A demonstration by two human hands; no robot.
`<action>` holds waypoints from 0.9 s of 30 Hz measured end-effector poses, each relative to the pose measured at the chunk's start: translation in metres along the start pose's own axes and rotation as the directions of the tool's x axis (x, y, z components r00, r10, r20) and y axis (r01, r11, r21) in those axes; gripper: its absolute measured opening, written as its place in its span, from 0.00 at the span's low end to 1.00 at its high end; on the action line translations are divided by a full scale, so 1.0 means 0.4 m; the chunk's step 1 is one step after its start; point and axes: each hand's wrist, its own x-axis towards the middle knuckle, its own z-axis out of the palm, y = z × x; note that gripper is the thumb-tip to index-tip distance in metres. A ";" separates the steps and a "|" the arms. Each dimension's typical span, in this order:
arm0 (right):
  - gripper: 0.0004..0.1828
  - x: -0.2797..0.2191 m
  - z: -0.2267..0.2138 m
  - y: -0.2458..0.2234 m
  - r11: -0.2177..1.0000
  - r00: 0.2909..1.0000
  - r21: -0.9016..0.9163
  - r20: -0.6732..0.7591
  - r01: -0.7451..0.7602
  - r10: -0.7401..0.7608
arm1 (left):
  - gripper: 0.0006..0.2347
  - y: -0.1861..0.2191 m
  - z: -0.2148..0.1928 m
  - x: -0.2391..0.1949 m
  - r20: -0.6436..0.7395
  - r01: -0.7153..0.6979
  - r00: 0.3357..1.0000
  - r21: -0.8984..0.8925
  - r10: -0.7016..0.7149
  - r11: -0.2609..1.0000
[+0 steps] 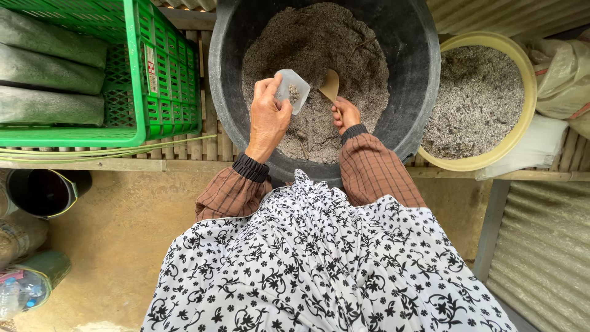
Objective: The person scoops a granular material from a large black basin into small transparent plastic bags using a wooden spoon. After filling each bag, they fold the top and place it into a green plastic crate. The process is repeated multiple times.
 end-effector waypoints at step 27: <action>0.26 -0.670 0.216 -0.286 0.283 0.711 -0.732 0.372 0.620 -0.597 | 0.24 0.000 0.053 0.031 0.000 -0.047 0.999 -0.044 0.047 0.998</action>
